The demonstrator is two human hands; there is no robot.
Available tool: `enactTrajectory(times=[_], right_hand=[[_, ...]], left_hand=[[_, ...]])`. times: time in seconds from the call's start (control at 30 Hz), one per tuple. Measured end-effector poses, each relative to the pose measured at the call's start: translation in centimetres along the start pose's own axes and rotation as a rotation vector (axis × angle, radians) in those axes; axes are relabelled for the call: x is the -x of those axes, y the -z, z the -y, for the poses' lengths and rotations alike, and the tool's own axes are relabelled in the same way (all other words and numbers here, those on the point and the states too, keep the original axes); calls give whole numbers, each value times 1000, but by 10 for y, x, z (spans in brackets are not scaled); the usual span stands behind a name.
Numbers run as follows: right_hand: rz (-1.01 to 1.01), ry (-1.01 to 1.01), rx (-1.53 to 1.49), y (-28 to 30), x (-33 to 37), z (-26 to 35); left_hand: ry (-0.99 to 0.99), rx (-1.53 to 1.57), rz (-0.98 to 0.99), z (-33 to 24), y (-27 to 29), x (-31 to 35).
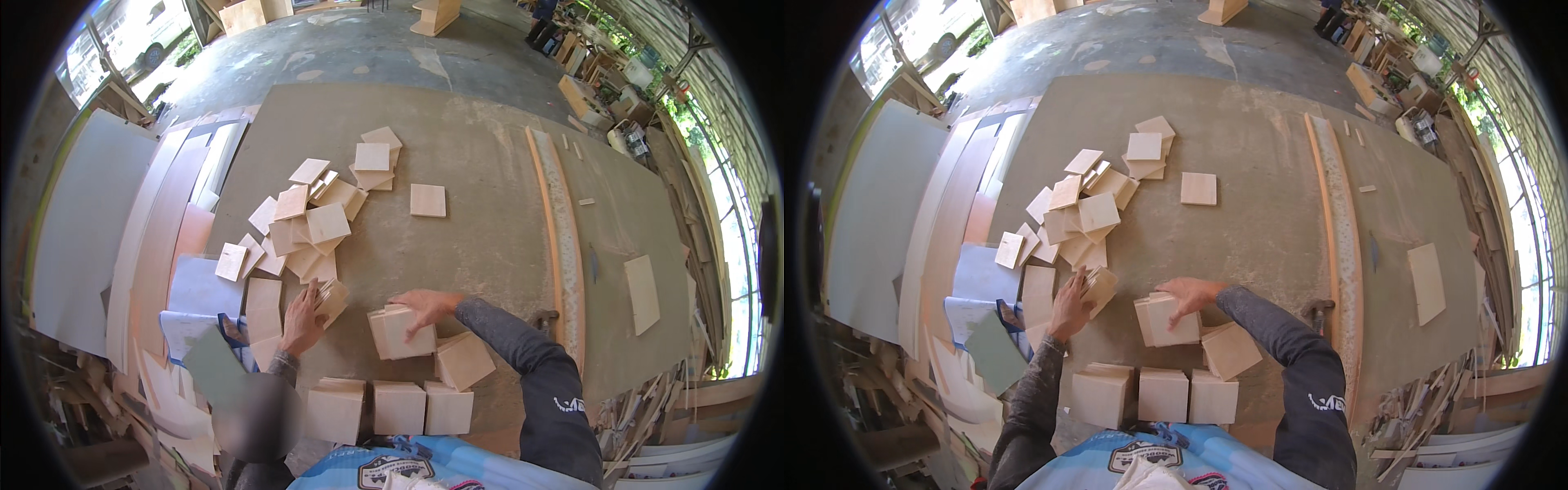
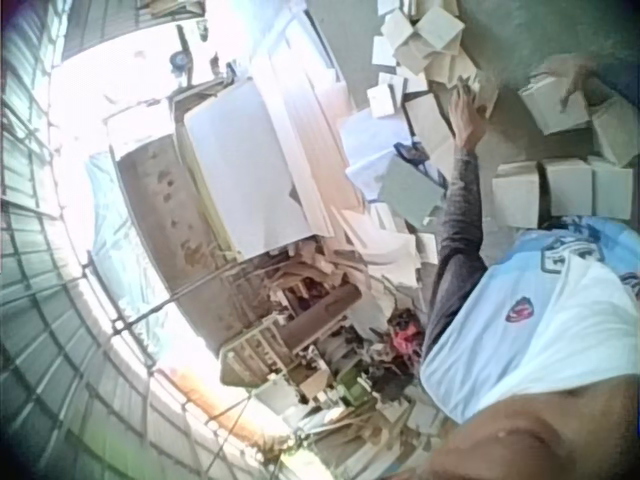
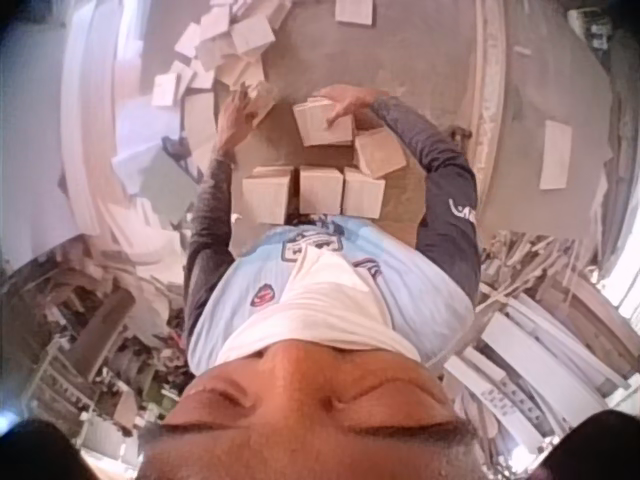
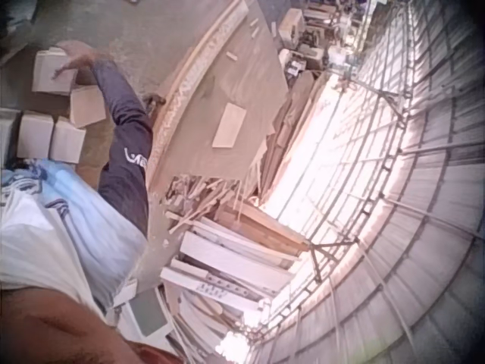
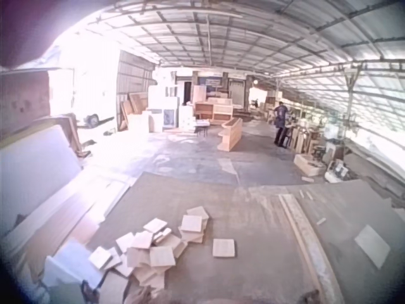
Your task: The person picks up several square wooden blocks from a workbench and stacks them into multiple piles.
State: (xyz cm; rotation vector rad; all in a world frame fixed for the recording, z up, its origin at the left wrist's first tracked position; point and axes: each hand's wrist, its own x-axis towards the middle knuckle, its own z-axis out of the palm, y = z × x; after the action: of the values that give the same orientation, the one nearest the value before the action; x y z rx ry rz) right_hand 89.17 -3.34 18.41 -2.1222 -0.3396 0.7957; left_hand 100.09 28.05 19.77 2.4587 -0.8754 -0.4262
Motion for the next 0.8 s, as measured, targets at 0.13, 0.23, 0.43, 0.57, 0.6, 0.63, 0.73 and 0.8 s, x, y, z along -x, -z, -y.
enactTrajectory(times=[0.13,0.23,0.43,0.57,0.6,0.63,0.73,0.8], right_hand=[[-154,25,-84,6,-12,2],[-250,-40,-40,20,-20,-11],[-688,-100,-69,120,-35,-96],[-602,-317,25,197,-32,-141],[-544,-406,70,209,-39,-133],[-485,-498,120,217,-47,-123],[-452,-682,286,219,-57,-115],[-441,-632,218,217,-48,-131]], left_hand=[[-16,111,-128,9,-1,5],[21,214,-203,18,-4,10],[68,129,-226,26,-7,38],[0,-100,-91,7,-10,32],[-2,-156,-75,6,-9,33],[-3,-207,-57,5,-9,34],[95,-345,35,-6,-5,40],[135,-369,40,-15,-1,37]])
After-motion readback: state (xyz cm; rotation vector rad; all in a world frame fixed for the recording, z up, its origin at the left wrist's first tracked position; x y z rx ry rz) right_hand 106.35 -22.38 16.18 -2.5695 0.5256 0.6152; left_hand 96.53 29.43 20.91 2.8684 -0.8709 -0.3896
